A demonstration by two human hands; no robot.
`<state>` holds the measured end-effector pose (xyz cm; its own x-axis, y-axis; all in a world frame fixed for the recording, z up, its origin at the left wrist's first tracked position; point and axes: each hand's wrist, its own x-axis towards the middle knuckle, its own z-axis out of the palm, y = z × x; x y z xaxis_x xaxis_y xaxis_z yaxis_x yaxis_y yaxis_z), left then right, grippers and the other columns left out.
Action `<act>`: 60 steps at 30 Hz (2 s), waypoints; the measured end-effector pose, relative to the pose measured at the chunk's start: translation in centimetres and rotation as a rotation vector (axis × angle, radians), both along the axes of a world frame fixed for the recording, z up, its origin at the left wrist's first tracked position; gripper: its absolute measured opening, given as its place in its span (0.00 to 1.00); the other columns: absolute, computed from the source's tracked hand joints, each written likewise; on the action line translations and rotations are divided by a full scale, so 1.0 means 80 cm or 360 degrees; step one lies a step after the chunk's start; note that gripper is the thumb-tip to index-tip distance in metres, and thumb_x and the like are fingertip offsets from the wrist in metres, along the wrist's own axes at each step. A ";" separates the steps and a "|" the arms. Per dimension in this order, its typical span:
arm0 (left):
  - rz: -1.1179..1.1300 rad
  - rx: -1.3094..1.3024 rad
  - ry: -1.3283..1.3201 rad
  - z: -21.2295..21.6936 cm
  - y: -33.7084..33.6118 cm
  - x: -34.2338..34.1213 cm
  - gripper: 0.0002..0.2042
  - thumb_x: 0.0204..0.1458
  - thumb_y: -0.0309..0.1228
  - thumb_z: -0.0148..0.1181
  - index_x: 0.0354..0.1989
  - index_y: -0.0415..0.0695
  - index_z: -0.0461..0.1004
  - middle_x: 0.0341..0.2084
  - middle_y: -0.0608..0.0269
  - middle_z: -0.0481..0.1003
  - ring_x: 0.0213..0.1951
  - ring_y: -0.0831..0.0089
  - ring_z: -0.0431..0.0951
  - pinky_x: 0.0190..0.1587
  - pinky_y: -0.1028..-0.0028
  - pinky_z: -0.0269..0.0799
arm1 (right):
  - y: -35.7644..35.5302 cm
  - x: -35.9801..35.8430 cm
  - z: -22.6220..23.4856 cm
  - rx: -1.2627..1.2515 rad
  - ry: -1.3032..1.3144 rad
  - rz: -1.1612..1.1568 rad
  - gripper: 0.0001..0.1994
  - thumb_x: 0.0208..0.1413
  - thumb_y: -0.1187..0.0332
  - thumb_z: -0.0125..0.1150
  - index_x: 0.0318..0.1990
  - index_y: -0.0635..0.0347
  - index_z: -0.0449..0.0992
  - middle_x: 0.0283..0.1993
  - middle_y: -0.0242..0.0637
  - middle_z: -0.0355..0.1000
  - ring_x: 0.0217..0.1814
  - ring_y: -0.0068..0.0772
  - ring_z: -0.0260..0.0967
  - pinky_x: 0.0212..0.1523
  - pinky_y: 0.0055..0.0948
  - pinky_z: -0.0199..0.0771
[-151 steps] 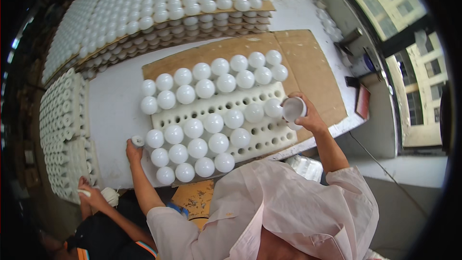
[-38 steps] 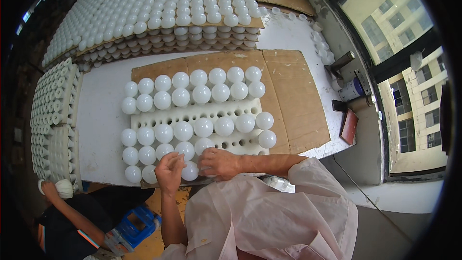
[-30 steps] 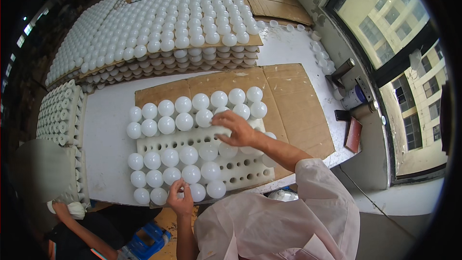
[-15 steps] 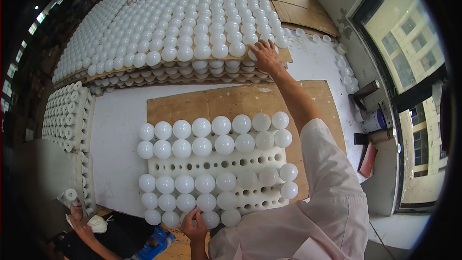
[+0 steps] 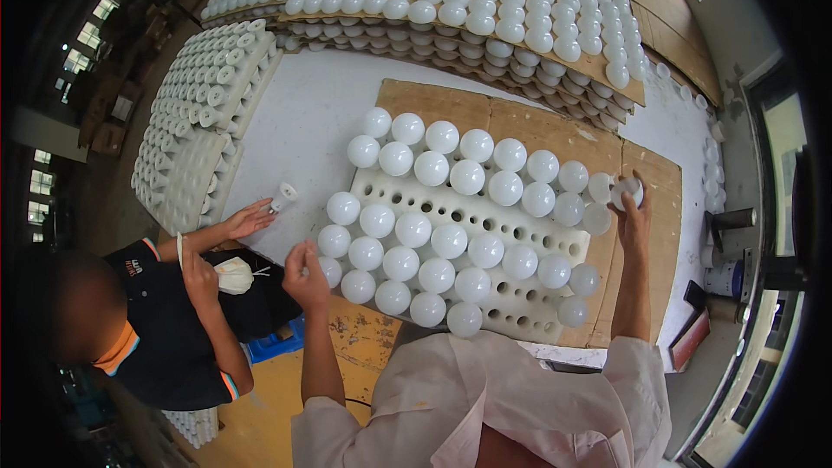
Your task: The person assembles light bulbs by picking up bulb bases and covers, pressing each cover onto a base by hand, and arranging covers and assembled bulbs in a tray.
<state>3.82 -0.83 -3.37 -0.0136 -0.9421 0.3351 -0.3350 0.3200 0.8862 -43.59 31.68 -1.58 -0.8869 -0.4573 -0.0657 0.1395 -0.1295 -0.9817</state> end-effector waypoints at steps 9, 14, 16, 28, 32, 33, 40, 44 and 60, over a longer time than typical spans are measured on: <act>-0.0606 0.0266 -0.1399 -0.119 -0.220 0.012 0.42 0.41 0.19 0.62 0.66 0.35 0.46 0.67 0.41 0.46 0.69 0.52 0.45 0.70 0.64 0.43 | 0.073 0.173 0.012 0.0116 -0.0143 -0.0046 0.37 0.43 0.76 0.62 0.64 0.58 0.55 0.54 0.43 0.66 0.52 0.38 0.68 0.44 0.36 0.80; -0.0765 0.0397 -0.1601 -0.158 -0.284 0.012 0.42 0.33 0.23 0.69 0.62 0.42 0.56 0.57 0.46 0.65 0.59 0.51 0.66 0.61 0.62 0.63 | 0.076 0.220 0.044 0.0449 -0.0138 0.0008 0.41 0.40 0.69 0.67 0.65 0.56 0.55 0.55 0.41 0.66 0.53 0.36 0.68 0.49 0.39 0.77; -0.0668 0.0469 -0.1878 -0.146 -0.289 -0.019 0.32 0.32 0.29 0.73 0.50 0.40 0.66 0.47 0.48 0.73 0.51 0.49 0.72 0.55 0.60 0.69 | 0.082 0.233 0.048 0.0447 0.0165 0.0131 0.43 0.38 0.67 0.71 0.64 0.57 0.55 0.55 0.41 0.67 0.55 0.36 0.67 0.53 0.38 0.73; -0.0914 0.1013 0.0377 -0.047 -0.205 -0.029 0.24 0.50 0.32 0.60 0.55 0.35 0.66 0.47 0.46 0.74 0.33 0.69 0.76 0.37 0.70 0.74 | 0.024 0.258 0.024 -0.0690 -0.0415 0.0584 0.41 0.38 0.64 0.74 0.62 0.51 0.57 0.55 0.41 0.66 0.50 0.37 0.71 0.41 0.31 0.76; -0.1744 0.1254 0.0853 0.047 -0.047 -0.046 0.31 0.46 0.33 0.59 0.57 0.28 0.60 0.45 0.38 0.74 0.28 0.71 0.75 0.27 0.76 0.70 | -0.013 0.268 0.025 -0.0867 -0.0660 0.0778 0.41 0.39 0.66 0.75 0.62 0.50 0.57 0.55 0.41 0.66 0.49 0.40 0.71 0.40 0.30 0.76; -0.1788 0.1399 0.1002 0.059 0.002 -0.060 0.32 0.43 0.34 0.63 0.55 0.27 0.62 0.43 0.38 0.75 0.25 0.73 0.75 0.22 0.78 0.68 | -0.023 0.274 0.023 -0.0922 -0.0741 0.0780 0.40 0.39 0.66 0.75 0.61 0.49 0.58 0.54 0.41 0.66 0.50 0.40 0.71 0.40 0.30 0.76; -0.2271 0.1738 0.0914 0.047 0.165 -0.113 0.32 0.45 0.41 0.69 0.49 0.25 0.66 0.37 0.39 0.77 0.19 0.77 0.73 0.12 0.84 0.59 | -0.044 0.299 0.012 -0.1018 -0.0921 0.0866 0.37 0.42 0.64 0.73 0.60 0.46 0.59 0.55 0.40 0.65 0.52 0.38 0.69 0.40 0.29 0.75; -0.2286 0.1744 0.0891 0.048 0.183 -0.118 0.31 0.47 0.42 0.68 0.49 0.25 0.66 0.37 0.39 0.77 0.18 0.79 0.73 0.11 0.84 0.58 | -0.037 0.303 0.013 -0.1010 -0.0907 0.0885 0.37 0.42 0.63 0.74 0.61 0.46 0.59 0.56 0.40 0.65 0.53 0.36 0.69 0.41 0.31 0.75; -0.2245 0.1552 -0.0154 0.086 0.174 -0.108 0.19 0.42 0.31 0.70 0.39 0.31 0.75 0.26 0.60 0.77 0.21 0.79 0.74 0.21 0.80 0.70 | -0.021 0.302 0.089 0.0612 0.1006 0.1352 0.41 0.33 0.62 0.77 0.58 0.61 0.61 0.50 0.48 0.67 0.53 0.52 0.67 0.50 0.43 0.70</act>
<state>-4.83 13.10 3.54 -0.9316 -0.0249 -0.3625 -0.3495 -0.2118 0.9127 -19.47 29.98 5.50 -0.2214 -0.9750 0.0181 -0.4984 0.0972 -0.8615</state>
